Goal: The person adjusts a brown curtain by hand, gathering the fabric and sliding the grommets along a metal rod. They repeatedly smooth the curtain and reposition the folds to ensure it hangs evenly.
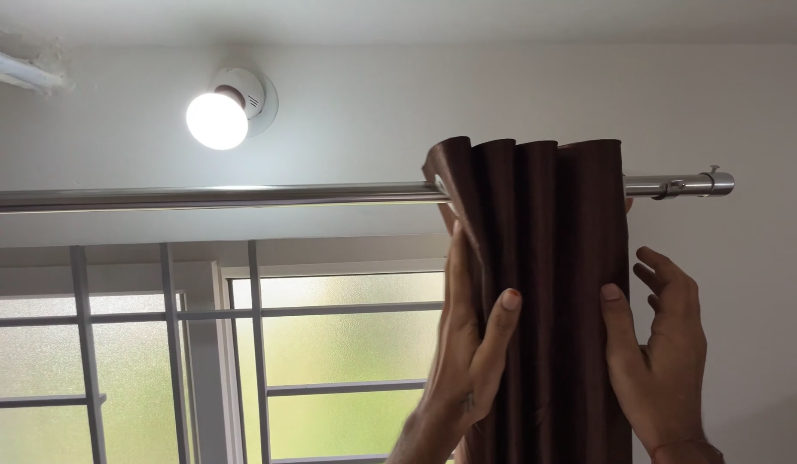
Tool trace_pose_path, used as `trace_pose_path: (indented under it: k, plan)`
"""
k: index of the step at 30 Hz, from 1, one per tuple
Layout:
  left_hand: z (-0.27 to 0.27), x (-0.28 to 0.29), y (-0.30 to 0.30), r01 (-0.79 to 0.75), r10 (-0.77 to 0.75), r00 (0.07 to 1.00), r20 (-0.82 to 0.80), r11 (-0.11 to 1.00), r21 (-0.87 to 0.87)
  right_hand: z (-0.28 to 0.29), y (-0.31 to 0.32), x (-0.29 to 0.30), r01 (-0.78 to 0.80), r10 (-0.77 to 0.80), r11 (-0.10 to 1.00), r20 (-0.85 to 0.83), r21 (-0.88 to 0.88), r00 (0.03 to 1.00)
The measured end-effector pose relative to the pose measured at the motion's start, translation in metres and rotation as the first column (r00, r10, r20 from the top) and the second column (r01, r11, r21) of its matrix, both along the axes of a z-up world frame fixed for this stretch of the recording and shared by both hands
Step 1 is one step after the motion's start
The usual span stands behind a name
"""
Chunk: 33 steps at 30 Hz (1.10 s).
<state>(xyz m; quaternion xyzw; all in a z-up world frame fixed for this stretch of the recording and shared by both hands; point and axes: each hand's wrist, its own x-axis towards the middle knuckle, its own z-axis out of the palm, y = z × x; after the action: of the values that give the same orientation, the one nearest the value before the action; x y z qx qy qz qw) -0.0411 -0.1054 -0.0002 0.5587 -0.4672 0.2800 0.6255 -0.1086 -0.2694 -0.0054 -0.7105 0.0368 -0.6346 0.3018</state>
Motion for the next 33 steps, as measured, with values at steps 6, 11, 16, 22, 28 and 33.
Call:
trace_pose_path:
  k: [6, 11, 16, 22, 28, 33]
  plan:
    - [0.014, -0.009, -0.017, 0.122, -0.128, 0.992, 0.014, 0.971, 0.207, 0.009, 0.008, -0.010, -0.122, 0.137, 0.968, -0.055, 0.221, 0.989]
    - [0.003, -0.002, -0.025, 0.071, -0.071, 0.997, -0.007, 0.993, 0.090, 0.000, -0.007, -0.007, -0.121, 0.130, 0.974, -0.036, 0.194, 0.991]
    - [0.002, -0.009, -0.041, 0.064, -0.067, 0.995, 0.076, 0.997, 0.047, 0.006, -0.009, -0.013, -0.110, 0.124, 0.979, -0.070, 0.173, 0.990]
    - [0.020, -0.011, -0.097, 0.156, -0.195, 0.976, 0.100, 0.939, 0.306, 0.008, -0.045, 0.002, -0.187, 0.215, 0.957, -0.110, 0.223, 0.970]
    - [0.011, -0.016, -0.106, 0.184, -0.212, 0.973, 0.090, 0.950, 0.253, 0.015, -0.051, -0.023, -0.152, 0.199, 0.938, -0.124, 0.312, 0.972]
    - [-0.011, -0.010, -0.116, 0.097, -0.097, 0.995, 0.019, 0.995, -0.027, 0.011, -0.057, -0.033, -0.098, 0.149, 0.939, -0.131, 0.329, 0.980]
